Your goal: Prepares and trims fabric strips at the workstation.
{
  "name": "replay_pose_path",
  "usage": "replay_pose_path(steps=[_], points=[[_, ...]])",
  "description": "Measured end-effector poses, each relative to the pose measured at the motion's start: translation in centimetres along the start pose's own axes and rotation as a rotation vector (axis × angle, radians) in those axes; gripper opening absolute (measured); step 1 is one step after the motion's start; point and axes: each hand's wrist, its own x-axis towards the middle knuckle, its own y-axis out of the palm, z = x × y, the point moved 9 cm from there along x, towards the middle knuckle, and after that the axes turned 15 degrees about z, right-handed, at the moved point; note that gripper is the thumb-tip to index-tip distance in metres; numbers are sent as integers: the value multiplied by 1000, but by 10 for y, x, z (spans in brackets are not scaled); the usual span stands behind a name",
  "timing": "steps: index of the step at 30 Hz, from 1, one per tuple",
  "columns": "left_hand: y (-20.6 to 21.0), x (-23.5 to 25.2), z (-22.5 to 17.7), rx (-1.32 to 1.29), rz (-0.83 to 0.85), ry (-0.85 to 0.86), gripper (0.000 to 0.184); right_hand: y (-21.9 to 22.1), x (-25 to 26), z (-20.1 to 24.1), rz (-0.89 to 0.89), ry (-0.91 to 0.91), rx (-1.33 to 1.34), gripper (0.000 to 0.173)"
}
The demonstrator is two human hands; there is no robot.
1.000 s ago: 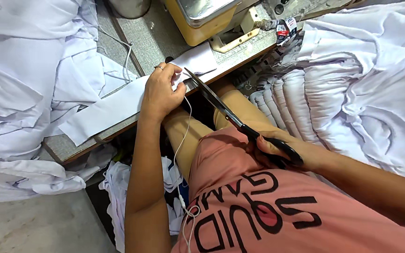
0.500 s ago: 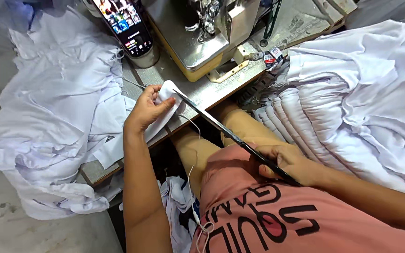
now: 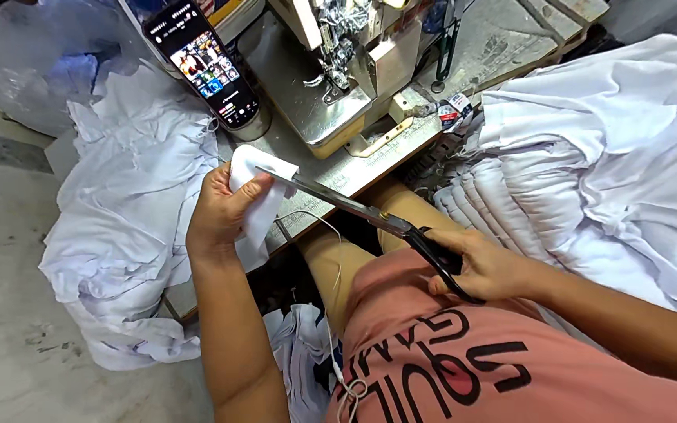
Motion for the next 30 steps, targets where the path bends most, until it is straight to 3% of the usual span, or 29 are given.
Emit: replay_pose_path(steps=[9, 12, 20, 30], points=[[43, 23, -18, -14, 233, 156, 16, -11, 9, -5, -13, -3, -125, 78], [51, 25, -19, -44, 241, 148, 17, -15, 10, -5, -23, -25, -114, 79], [65, 40, -29, 2, 294, 221, 21, -21, -1, -17, -79, -101, 201, 58], [80, 59, -33, -56, 289, 167, 21, -32, -21, -26, -164, -52, 207, 45]])
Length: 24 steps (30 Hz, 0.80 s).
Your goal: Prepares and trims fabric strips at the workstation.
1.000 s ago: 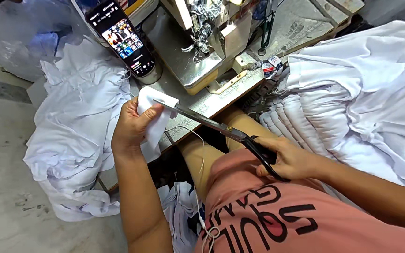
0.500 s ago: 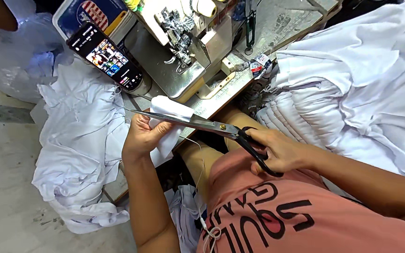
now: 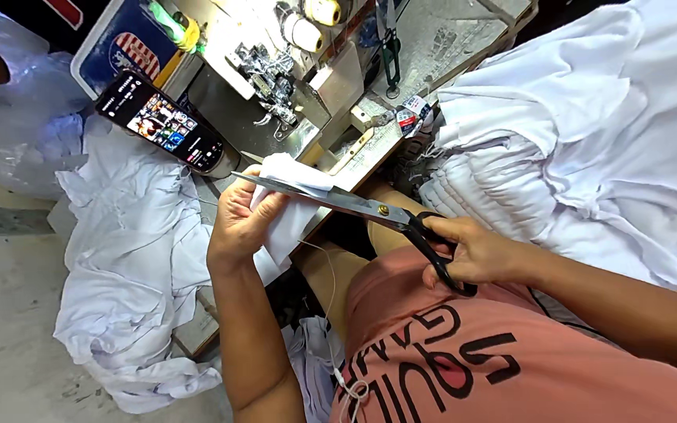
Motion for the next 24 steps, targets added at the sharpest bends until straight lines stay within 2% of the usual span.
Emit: replay_pose_path(steps=[6, 10, 13, 16, 21, 24], points=[[0, 5, -2, 44, -22, -7, 16, -5, 1, -3, -40, -6, -51, 47], [5, 11, -1, 58, 20, -46, 15, -9, 10, 1, -29, 31, -273, 69], [7, 16, 4, 35, 60, -48, 16, -10, 18, 1, -5, 81, -275, 76], [5, 20, 2, 62, 79, -20, 17, -12, 20, -3, -20, 45, -187, 72], [1, 26, 5, 70, 44, -83, 16, -13, 20, -8, -27, 44, -29, 49], [-1, 33, 8, 111, 107, -55, 18, -15, 19, -13, -48, 51, -8, 47]])
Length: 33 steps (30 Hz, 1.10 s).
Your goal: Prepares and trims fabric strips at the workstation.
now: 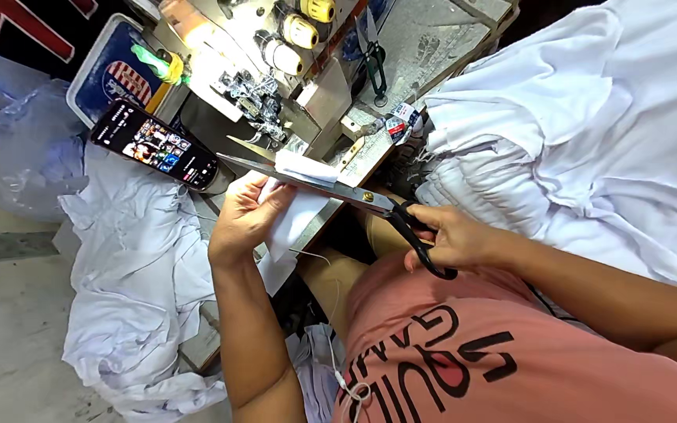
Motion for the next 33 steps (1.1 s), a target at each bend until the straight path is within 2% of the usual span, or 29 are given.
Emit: replay_pose_path(steps=[2, 5, 8, 13, 20, 26, 30, 33], points=[[-1, 4, 2, 18, 25, 13, 22, -4, 2, 0, -27, -13, -59, 48], [2, 10, 4, 45, 79, 15, 23, -11, 8, 3, -54, 2, -236, 60], [4, 17, 7, 54, 120, 15, 22, -13, 16, 2, -50, 43, -252, 67], [-4, 20, 13, 23, 53, -39, 28, -14, 22, -1, -29, -5, -41, 51], [-7, 22, 20, 56, 49, -99, 18, -17, 19, -5, -86, -34, -72, 40], [-9, 15, 20, 229, -11, -73, 8, -22, 4, -5, -158, -76, -99, 50], [-4, -15, 16, 360, -110, -116, 15, -19, -20, -18, -113, 35, -64, 53], [-8, -48, 29, 315, -245, -76, 13, -15, -47, -32, -15, 205, -37, 44]])
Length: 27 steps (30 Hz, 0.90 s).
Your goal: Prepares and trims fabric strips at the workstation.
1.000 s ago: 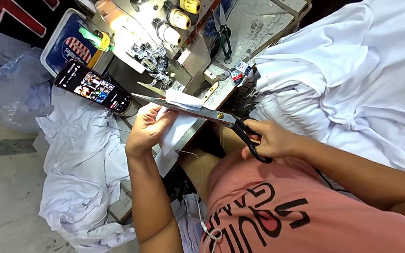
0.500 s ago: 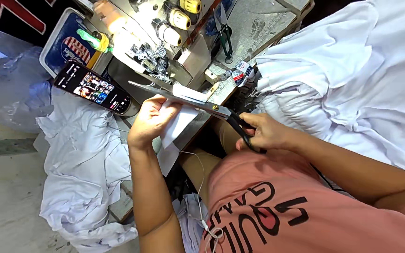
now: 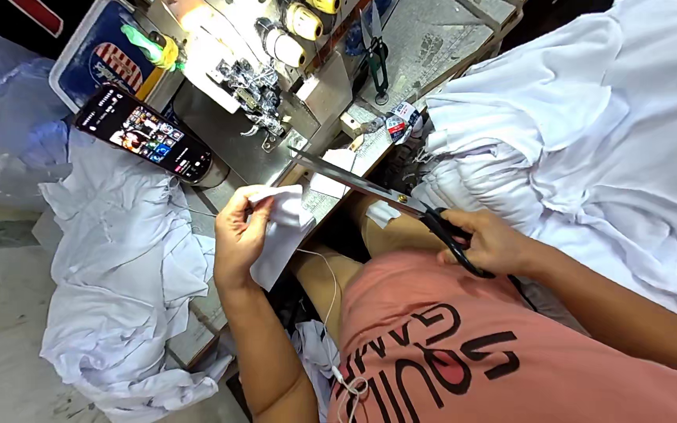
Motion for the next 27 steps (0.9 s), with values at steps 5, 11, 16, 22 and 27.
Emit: replay_pose_path(steps=[5, 11, 16, 22, 27], points=[[8, -25, 30, 28, -99, -10, 11, 3, -25, -19, 215, 263, -163, 44], [29, -19, 36, 213, -117, -95, 15, -10, -24, -22, 68, 404, -86, 33], [54, -8, 33, 591, -188, -134, 19, -27, -31, -5, -61, 305, -155, 45], [75, -23, 3, 714, -457, -50, 29, -13, -28, 27, -91, -60, -268, 52], [115, -21, -29, -353, -60, 258, 74, 11, 19, 81, -117, -502, -369, 41]])
